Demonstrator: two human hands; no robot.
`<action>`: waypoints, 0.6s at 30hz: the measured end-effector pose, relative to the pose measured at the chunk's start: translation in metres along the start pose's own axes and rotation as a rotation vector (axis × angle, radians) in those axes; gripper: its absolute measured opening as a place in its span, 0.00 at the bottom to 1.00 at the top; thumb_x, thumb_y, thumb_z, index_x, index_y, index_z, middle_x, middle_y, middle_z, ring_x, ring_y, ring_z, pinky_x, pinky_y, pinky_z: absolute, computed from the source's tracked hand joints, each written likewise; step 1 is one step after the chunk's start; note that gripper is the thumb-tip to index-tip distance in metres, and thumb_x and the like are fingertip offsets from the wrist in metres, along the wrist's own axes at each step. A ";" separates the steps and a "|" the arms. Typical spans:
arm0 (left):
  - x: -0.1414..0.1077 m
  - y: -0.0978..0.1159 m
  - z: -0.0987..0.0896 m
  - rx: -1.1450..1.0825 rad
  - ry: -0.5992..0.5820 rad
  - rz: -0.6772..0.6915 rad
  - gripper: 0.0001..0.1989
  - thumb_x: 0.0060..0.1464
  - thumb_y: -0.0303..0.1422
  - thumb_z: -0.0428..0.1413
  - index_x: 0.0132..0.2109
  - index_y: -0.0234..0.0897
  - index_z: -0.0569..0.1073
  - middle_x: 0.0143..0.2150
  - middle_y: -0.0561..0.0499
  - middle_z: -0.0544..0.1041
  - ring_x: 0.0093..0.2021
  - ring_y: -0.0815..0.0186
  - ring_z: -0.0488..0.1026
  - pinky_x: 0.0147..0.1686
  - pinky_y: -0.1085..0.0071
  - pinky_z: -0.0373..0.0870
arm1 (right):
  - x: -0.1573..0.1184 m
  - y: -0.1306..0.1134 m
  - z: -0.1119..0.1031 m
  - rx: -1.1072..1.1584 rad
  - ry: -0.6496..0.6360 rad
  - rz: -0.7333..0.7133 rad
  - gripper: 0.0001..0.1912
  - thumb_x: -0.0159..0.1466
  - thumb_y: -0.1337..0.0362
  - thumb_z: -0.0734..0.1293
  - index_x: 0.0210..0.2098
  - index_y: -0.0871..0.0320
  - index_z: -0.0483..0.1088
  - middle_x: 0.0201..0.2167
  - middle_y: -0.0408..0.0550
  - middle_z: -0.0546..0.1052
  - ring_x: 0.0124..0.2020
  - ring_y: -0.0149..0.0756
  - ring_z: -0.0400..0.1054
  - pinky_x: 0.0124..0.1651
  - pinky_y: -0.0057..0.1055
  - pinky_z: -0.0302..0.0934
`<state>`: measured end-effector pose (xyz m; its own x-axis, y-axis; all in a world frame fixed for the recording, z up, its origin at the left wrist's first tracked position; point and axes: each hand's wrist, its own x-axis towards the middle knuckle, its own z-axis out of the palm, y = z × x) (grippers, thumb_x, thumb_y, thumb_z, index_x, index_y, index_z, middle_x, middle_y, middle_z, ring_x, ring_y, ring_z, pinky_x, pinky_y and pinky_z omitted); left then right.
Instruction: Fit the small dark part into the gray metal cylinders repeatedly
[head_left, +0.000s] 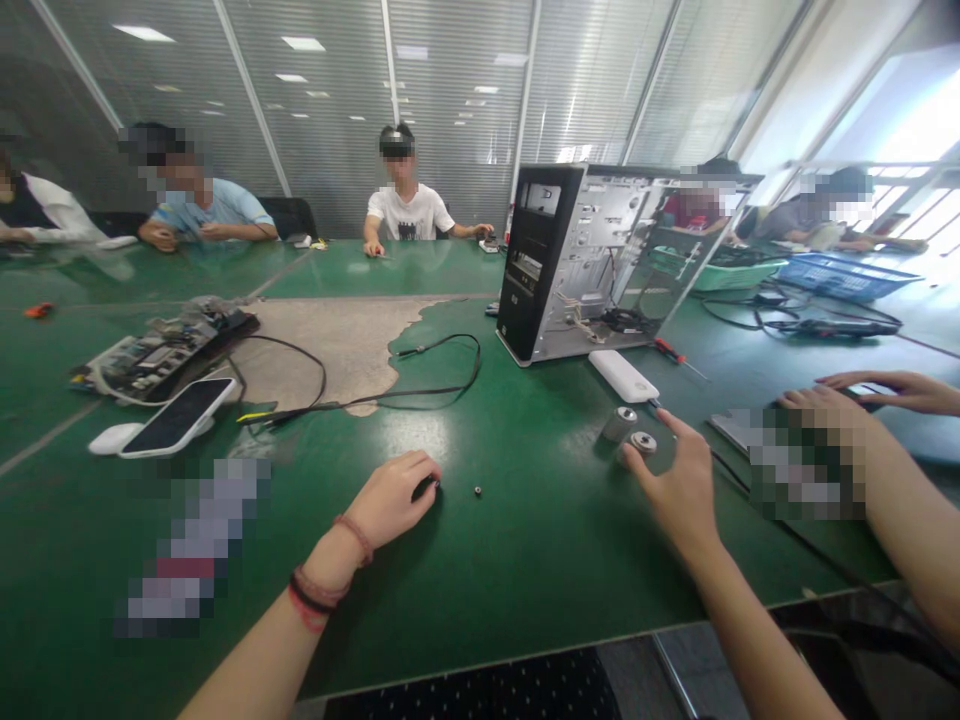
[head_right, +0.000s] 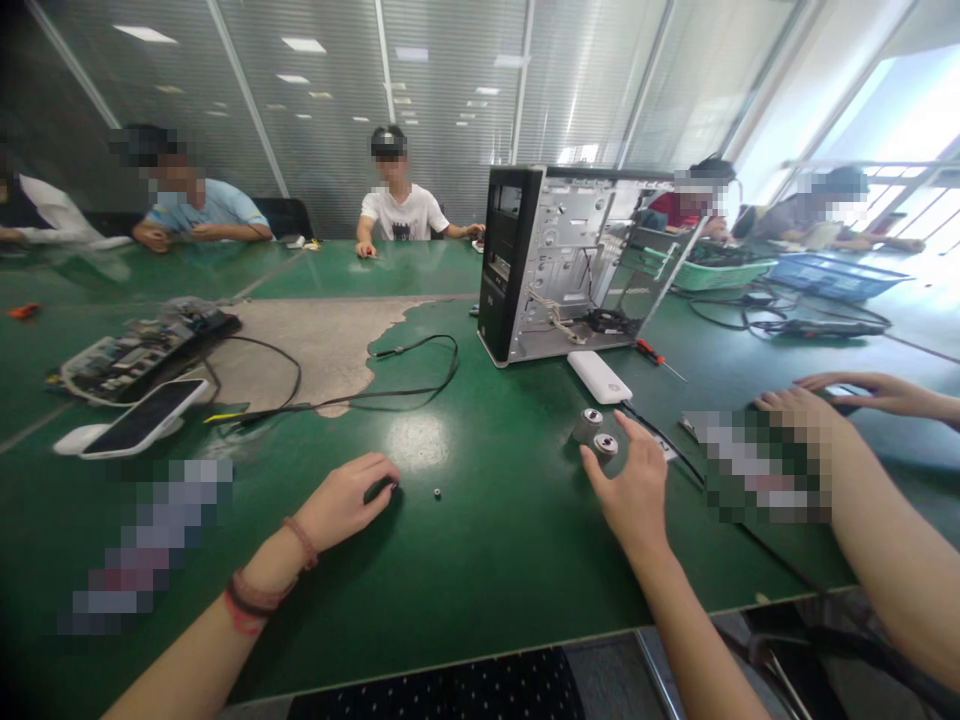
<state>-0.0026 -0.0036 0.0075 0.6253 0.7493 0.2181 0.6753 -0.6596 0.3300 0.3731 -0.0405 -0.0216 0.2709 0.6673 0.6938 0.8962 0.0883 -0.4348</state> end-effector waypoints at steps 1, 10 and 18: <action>0.000 0.000 0.000 0.001 -0.004 0.001 0.07 0.55 0.26 0.48 0.38 0.37 0.69 0.37 0.49 0.71 0.38 0.64 0.69 0.40 0.69 0.66 | 0.003 -0.014 -0.001 0.029 -0.018 -0.045 0.28 0.59 0.56 0.64 0.56 0.60 0.59 0.52 0.58 0.66 0.55 0.50 0.58 0.57 0.50 0.51; -0.001 0.001 -0.005 0.022 -0.005 -0.003 0.07 0.55 0.25 0.48 0.37 0.37 0.69 0.36 0.50 0.71 0.38 0.64 0.69 0.40 0.70 0.66 | -0.008 -0.128 0.041 0.317 -0.924 -0.433 0.14 0.59 0.65 0.65 0.45 0.55 0.66 0.38 0.46 0.72 0.35 0.34 0.68 0.39 0.31 0.62; -0.002 -0.003 -0.004 0.035 0.015 -0.030 0.06 0.55 0.26 0.48 0.36 0.37 0.69 0.35 0.51 0.72 0.36 0.65 0.69 0.39 0.70 0.65 | -0.015 -0.129 0.054 0.370 -0.899 -0.439 0.02 0.62 0.66 0.62 0.34 0.57 0.67 0.30 0.44 0.70 0.32 0.32 0.65 0.35 0.27 0.60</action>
<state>-0.0072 -0.0023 0.0095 0.5990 0.7692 0.2227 0.7070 -0.6386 0.3040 0.2346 -0.0219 -0.0071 -0.5438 0.8101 0.2191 0.6493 0.5716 -0.5017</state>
